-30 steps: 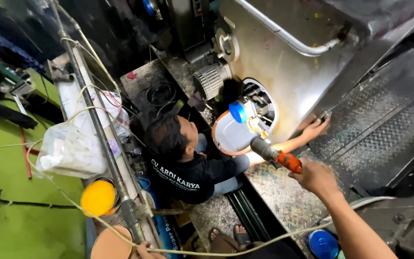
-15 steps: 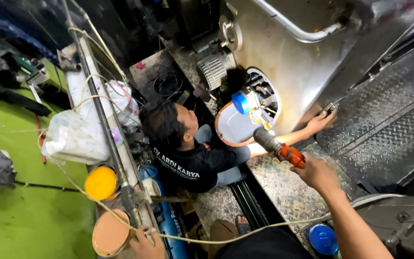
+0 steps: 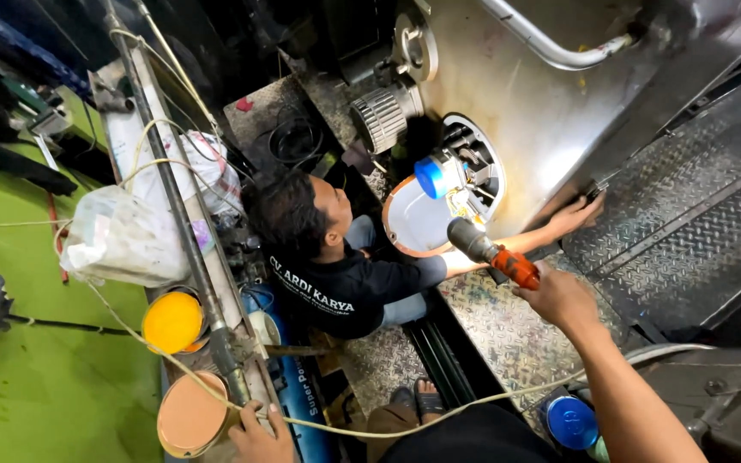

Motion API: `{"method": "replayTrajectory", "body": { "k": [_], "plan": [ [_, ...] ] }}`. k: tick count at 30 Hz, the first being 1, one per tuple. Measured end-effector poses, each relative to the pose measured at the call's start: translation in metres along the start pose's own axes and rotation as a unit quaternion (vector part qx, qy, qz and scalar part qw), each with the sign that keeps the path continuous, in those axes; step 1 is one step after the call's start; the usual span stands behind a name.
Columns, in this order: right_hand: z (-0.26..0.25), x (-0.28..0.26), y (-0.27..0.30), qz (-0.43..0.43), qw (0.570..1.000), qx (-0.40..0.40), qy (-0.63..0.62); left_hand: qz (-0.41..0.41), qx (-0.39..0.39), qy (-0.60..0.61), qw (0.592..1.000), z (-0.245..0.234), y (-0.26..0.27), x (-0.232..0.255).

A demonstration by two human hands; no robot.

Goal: Assisting with the maintenance of an industrial printing press by holding a portable lamp to illuminate the workspace.

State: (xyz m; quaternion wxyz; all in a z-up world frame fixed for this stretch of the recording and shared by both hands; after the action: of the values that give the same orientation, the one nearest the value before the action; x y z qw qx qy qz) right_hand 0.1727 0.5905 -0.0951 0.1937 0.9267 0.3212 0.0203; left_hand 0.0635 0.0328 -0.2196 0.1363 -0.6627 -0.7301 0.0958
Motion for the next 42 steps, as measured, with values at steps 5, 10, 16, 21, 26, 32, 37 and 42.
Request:
{"method": "replayTrajectory", "body": {
  "k": [5, 10, 16, 21, 26, 32, 37, 42],
  "plan": [
    [-0.003, -0.008, -0.001, -0.003, 1.000, 0.006, 0.018, -0.008, 0.010, 0.109, 0.994, 0.018, 0.003, -0.008],
    [-0.002, -0.011, 0.001, 0.017, 1.000, -0.004, -0.014, 0.016, 0.010, 0.126, 0.992, 0.056, 0.004, -0.029],
    [0.007, -0.002, -0.003, -0.012, 1.000, 0.024, 0.011, 0.030, 0.013, 0.109, 0.994, 0.032, 0.003, -0.016],
    [-0.001, -0.003, 0.002, 0.009, 1.000, 0.014, 0.013, -0.012, 0.012, 0.020, 1.000, -0.012, 0.003, 0.008],
    [-0.003, 0.000, 0.001, 0.016, 1.000, 0.000, -0.003, -0.022, -0.061, 0.028, 0.998, -0.040, -0.005, 0.021],
    [-0.005, -0.008, -0.003, 0.007, 1.000, 0.005, -0.001, -0.045, -0.137, 0.009, 0.990, -0.062, -0.012, 0.030],
    [-0.007, -0.012, -0.005, 0.013, 1.000, -0.004, 0.008, -0.055, -0.168, 0.017, 0.984, -0.076, -0.018, 0.037],
    [0.004, -0.006, -0.013, 0.006, 1.000, 0.009, 0.005, -0.033, -0.171, 0.032, 0.984, -0.091, -0.020, 0.040]
  ]
}}
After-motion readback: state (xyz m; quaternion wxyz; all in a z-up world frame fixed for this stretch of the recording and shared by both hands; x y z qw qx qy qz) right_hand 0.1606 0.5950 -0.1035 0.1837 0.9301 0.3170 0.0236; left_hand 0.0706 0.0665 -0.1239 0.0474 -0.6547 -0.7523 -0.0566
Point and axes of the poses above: each hand's wrist, its own y-axis away from the middle knuckle, its own z-axis out of the palm, x = y × z, the point moved 1 cm from there along -y, towards the middle knuckle, and after that the axes turned 1 degree about z, right-handed, at the moved point
